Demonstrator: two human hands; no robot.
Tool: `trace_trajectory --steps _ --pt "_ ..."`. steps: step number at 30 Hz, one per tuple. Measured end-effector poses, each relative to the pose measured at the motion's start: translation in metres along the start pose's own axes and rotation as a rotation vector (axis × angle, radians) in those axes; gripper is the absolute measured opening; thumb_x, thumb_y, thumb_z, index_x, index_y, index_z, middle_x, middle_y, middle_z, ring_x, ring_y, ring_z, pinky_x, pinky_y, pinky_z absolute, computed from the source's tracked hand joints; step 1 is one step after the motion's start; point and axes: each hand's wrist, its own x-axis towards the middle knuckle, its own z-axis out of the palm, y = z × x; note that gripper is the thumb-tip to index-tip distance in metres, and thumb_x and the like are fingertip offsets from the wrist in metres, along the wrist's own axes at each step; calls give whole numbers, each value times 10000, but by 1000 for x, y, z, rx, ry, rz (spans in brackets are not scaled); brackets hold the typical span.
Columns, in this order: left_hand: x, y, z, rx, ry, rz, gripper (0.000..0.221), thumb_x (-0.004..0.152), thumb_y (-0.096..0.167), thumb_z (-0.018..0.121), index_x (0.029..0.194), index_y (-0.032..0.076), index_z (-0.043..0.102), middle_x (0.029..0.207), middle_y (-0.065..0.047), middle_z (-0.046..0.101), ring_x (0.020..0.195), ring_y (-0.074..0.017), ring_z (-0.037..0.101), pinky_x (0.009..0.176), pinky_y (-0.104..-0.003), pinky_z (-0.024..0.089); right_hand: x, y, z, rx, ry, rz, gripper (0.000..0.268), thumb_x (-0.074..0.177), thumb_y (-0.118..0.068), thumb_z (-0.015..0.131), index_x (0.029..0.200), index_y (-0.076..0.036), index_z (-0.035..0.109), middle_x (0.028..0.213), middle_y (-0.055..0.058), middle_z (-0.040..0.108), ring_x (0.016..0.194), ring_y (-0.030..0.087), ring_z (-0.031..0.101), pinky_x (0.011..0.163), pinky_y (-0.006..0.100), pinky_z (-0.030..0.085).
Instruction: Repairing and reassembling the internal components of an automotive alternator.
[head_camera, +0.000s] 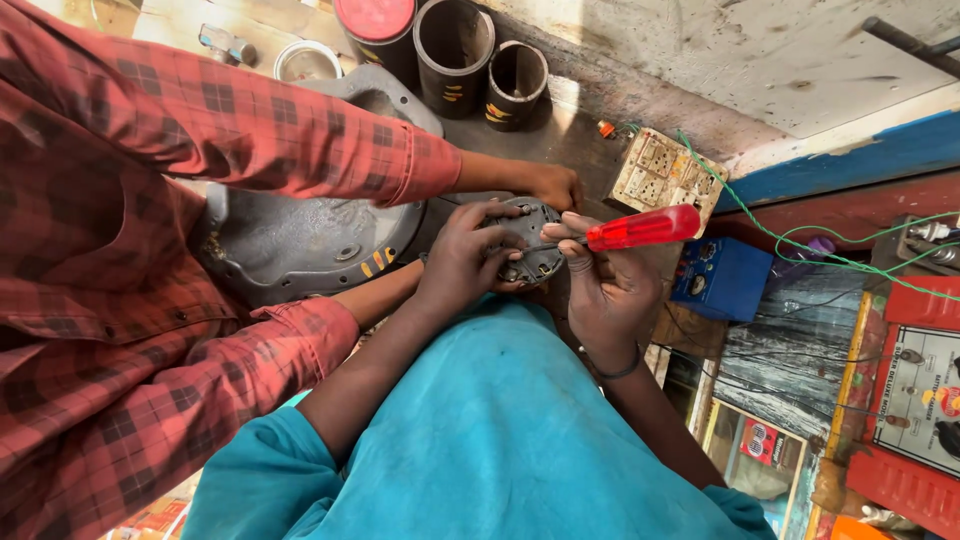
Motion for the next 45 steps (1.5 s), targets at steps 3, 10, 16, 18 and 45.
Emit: trace_trajectory --steps 3,10,16,18,45 --pt "1 -4 1 -9 -1 -15 210 772 61 793 963 146 766 1301 -29 660 1256 -320 578 1055 -435 484 1 0 0 -25 -7 7 213 1035 19 671 1241 67 658 1111 172 753 1048 211 753 930 294 612" --pt "-1 -12 2 16 -15 -11 224 778 27 763 959 158 787 1268 -39 667 1254 -324 575 1054 -439 478 0 7 0 13 -32 -15 171 1007 -17 724 1158 55 688 1086 157 749 1032 194 755 914 294 628" --pt "1 -14 1 -5 -23 21 244 795 -4 729 966 160 786 1274 -38 672 1273 -314 580 1082 -440 472 2 9 0 13 -47 -46 170 978 -36 767 1116 42 707 1027 128 768 979 176 756 900 293 621" --pt "1 -11 -1 3 -35 10 260 784 -5 729 970 166 793 1273 -41 665 1269 -319 573 1075 -439 475 2 9 -1 3 -33 -34 168 973 -44 770 1102 39 700 1033 128 764 981 183 764 897 297 630" --pt "53 94 -74 -387 22 265 404 962 164 721 1330 35 618 1256 -164 680 1157 -332 683 1023 -407 542 5 31 -13 -23 -154 -3 104 1007 -55 678 1065 25 710 1058 92 759 974 138 709 876 281 570"
